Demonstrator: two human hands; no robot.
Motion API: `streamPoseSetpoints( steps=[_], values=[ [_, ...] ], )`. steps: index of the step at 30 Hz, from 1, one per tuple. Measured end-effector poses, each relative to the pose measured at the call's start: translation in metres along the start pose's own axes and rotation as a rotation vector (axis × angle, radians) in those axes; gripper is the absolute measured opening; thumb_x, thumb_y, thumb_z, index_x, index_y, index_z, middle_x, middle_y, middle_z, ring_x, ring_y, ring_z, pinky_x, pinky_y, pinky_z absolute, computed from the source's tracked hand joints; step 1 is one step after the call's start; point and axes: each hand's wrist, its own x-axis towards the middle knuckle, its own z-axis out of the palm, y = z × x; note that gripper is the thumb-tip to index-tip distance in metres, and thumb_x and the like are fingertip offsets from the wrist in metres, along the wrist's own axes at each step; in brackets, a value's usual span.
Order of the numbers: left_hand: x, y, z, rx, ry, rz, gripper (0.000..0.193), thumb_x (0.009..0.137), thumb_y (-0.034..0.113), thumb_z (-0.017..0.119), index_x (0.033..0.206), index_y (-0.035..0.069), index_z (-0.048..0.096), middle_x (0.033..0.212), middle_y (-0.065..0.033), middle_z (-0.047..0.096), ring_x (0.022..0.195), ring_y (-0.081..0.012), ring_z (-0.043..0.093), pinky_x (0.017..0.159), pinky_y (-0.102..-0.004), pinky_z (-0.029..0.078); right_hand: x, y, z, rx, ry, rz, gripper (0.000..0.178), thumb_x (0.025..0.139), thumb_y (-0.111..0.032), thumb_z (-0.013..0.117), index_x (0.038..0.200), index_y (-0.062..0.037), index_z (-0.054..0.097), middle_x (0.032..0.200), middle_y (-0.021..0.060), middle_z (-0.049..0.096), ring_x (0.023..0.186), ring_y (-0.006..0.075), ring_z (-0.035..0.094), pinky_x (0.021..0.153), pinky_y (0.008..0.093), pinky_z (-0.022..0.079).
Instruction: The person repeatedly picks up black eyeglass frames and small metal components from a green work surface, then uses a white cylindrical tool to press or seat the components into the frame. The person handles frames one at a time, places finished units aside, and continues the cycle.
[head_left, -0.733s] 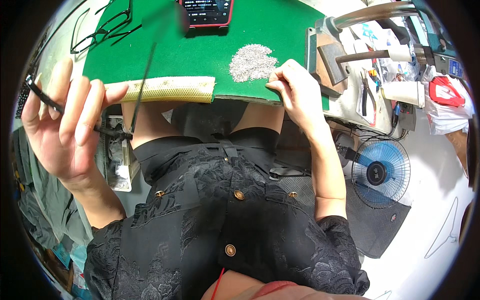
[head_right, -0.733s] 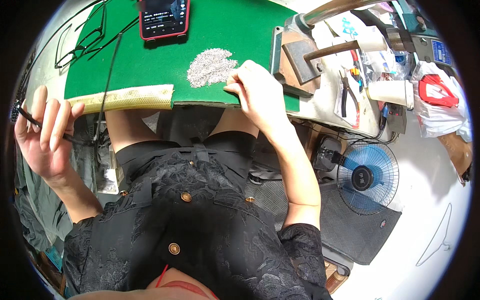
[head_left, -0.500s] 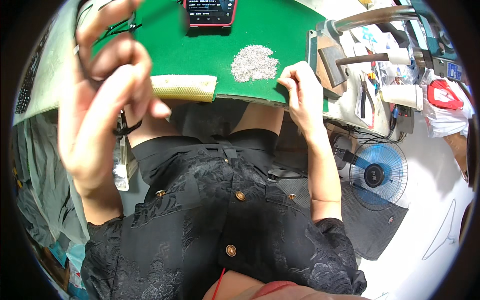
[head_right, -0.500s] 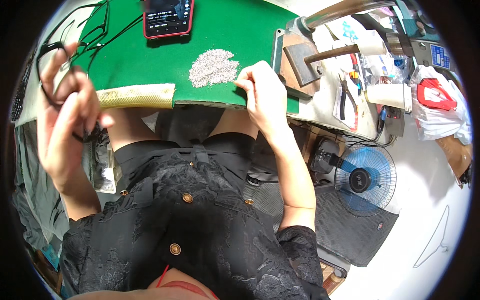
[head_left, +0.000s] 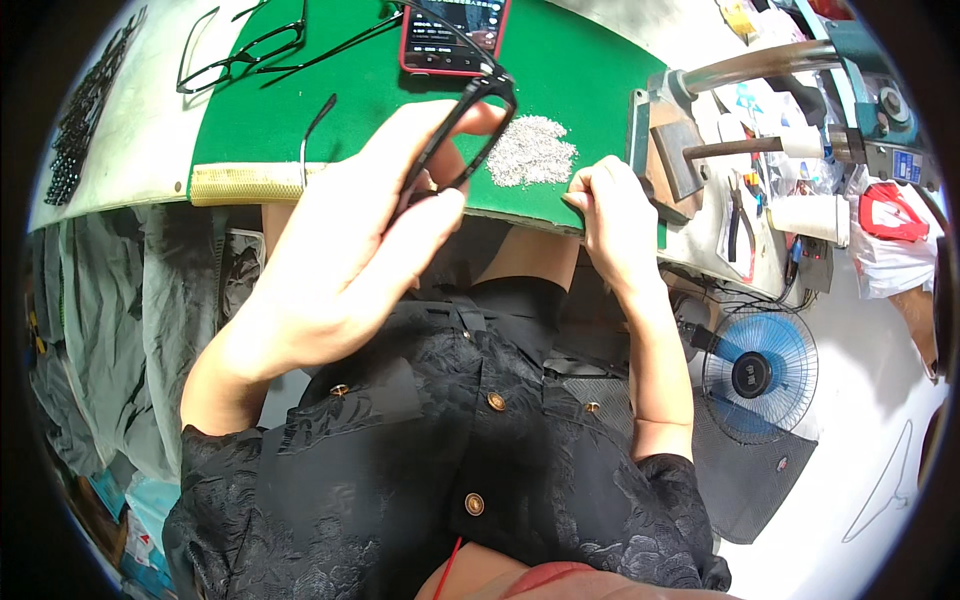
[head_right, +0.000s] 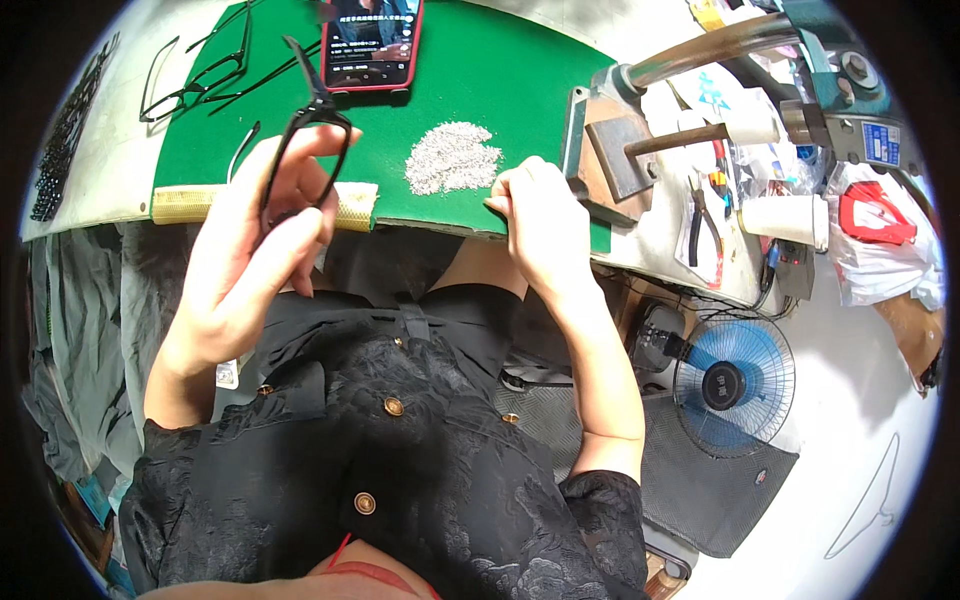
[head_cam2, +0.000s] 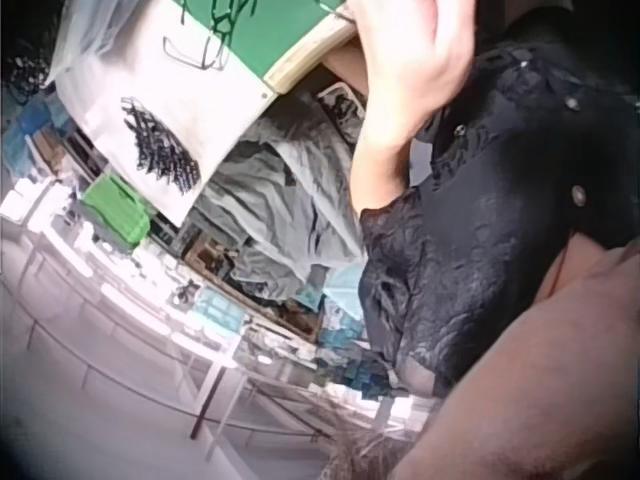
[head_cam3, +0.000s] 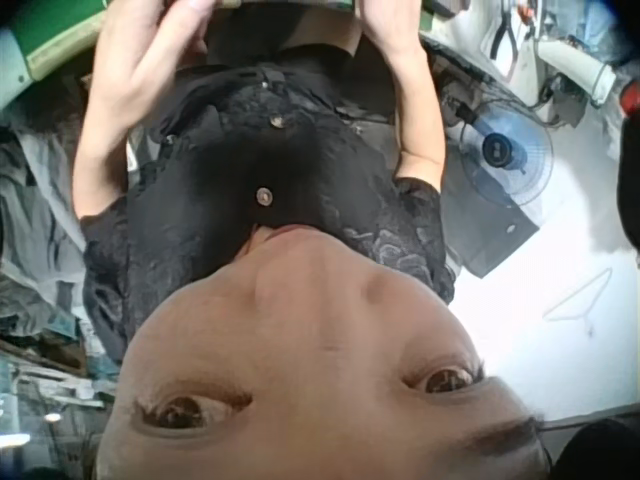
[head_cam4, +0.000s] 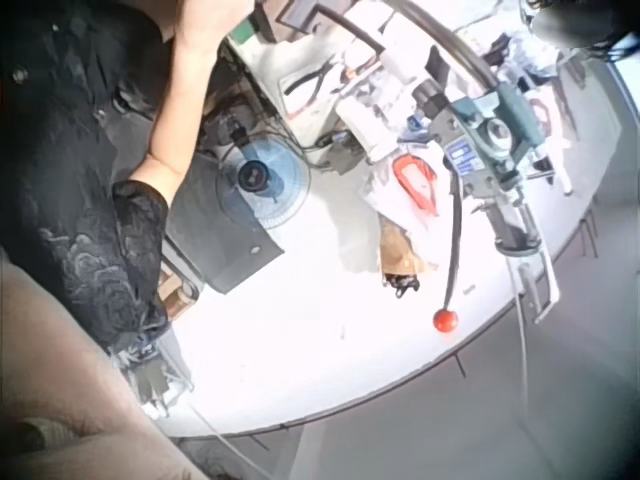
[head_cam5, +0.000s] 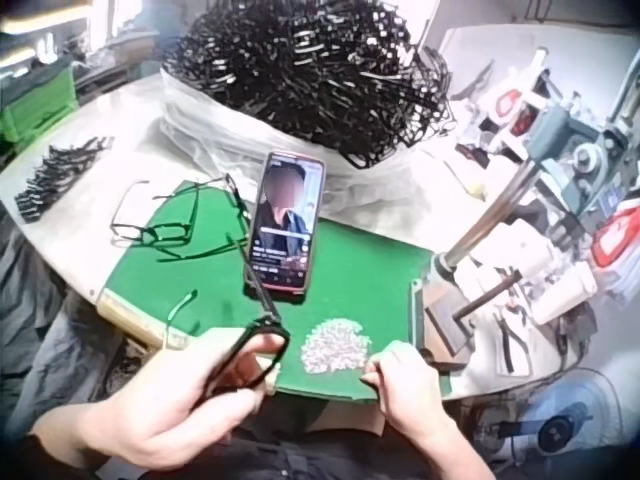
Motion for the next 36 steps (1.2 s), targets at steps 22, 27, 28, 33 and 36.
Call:
streamPoseSetpoints(
  steps=[22,27,28,33,36],
  values=[
    [0.025,0.017,0.069,-0.473,-0.462,-0.134,0.045,0.099,0.007,0.039,0.139,-0.005,0.021,0.098,-0.0094,0.051,0.060,-0.0085,0.050,0.051,-0.0209,0.048,0.009,-0.022,-0.059,0.906,0.363,-0.100,0.026,0.098,-0.025,0.054,0.088,-0.0042,0.042,0.075,0.0076,0.048,0.067,0.0145,0.046,0.063,0.0245,0.041],
    [0.025,0.014,0.070,-0.345,-0.439,-0.083,0.045,0.097,0.007,0.040,0.137,-0.006,0.022,0.097,-0.0102,0.054,0.056,-0.0112,0.053,0.049,-0.0229,0.048,0.006,-0.018,-0.057,0.945,0.367,-0.111,0.023,0.097,-0.020,0.057,0.089,0.0006,0.050,0.078,0.0099,0.056,0.069,0.0137,0.053,0.064,0.0235,0.044],
    [0.025,0.014,0.070,-0.327,-0.440,-0.078,0.045,0.097,0.007,0.041,0.136,-0.006,0.023,0.097,-0.0102,0.054,0.056,-0.0117,0.053,0.049,-0.0233,0.048,0.005,-0.017,-0.058,0.946,0.363,-0.109,0.022,0.096,-0.019,0.058,0.089,0.0009,0.051,0.078,0.0098,0.057,0.069,0.0139,0.053,0.064,0.0235,0.045],
    [0.026,0.012,0.069,-0.297,-0.458,-0.088,0.043,0.096,0.008,0.042,0.134,-0.005,0.025,0.097,-0.0103,0.055,0.054,-0.0131,0.055,0.048,-0.0244,0.048,0.004,-0.014,-0.061,0.920,0.371,-0.123,0.021,0.094,-0.016,0.061,0.086,0.0017,0.054,0.076,0.0093,0.059,0.069,0.0157,0.057,0.063,0.0248,0.047],
    [0.026,0.013,0.069,-0.292,-0.467,-0.107,0.043,0.096,0.009,0.042,0.133,-0.005,0.026,0.097,-0.0101,0.055,0.054,-0.0134,0.055,0.048,-0.0245,0.048,0.001,-0.014,-0.061,0.951,0.351,-0.091,0.021,0.094,-0.016,0.061,0.086,0.0019,0.054,0.076,0.0093,0.059,0.069,0.0158,0.058,0.063,0.0249,0.047]
  ],
)
